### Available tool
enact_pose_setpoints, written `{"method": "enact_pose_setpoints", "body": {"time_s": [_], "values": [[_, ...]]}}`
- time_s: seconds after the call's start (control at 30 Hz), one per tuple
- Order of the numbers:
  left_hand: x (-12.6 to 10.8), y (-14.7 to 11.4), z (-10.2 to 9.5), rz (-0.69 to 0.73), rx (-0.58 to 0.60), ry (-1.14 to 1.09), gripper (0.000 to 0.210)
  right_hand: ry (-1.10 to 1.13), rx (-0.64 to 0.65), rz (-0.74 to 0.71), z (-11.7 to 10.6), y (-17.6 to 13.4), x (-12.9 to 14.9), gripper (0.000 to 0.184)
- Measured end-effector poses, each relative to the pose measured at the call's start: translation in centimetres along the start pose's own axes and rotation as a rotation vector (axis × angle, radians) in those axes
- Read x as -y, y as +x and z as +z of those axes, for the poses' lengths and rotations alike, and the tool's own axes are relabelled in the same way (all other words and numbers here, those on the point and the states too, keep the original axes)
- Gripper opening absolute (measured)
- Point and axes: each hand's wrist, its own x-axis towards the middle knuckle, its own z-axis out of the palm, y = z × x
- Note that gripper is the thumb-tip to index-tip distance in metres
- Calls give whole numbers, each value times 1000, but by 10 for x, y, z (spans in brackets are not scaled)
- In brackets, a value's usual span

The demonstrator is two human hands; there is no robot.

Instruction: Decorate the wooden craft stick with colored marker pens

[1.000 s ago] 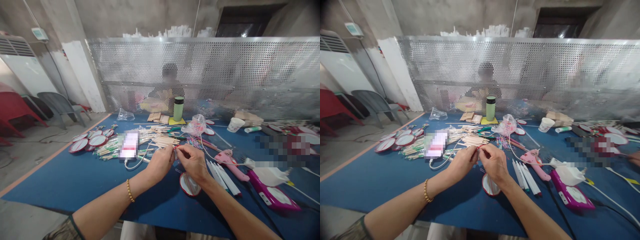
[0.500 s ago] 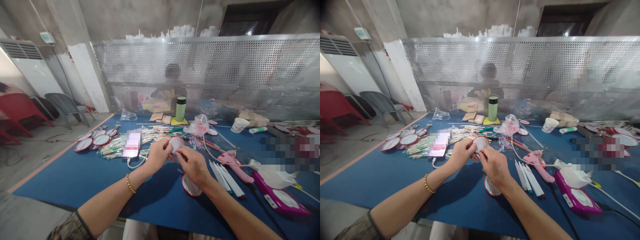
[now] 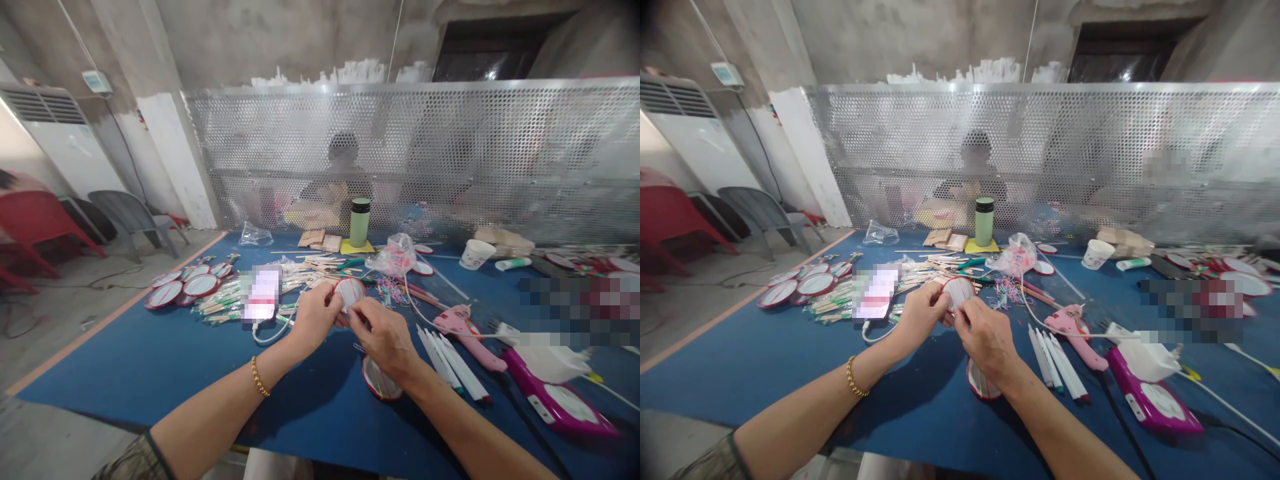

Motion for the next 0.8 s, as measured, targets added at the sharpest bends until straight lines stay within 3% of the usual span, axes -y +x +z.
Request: {"method": "enact_pose_setpoints", "body": {"time_s": [0.17,0.37,0.6,0.8], "values": [[6,-7,5,180,39,224,15,85,-105,108,-3,7,-6,28],[11,-14,10,389,24,512,18,180,-115,249,-4,8,-3,24],[6,-15,7,491,6,654,19,276,-127,208,-17,12,5,23],[2,-17,6,492,51,732,18,334,-99,235,-23,12,6,22]]}}
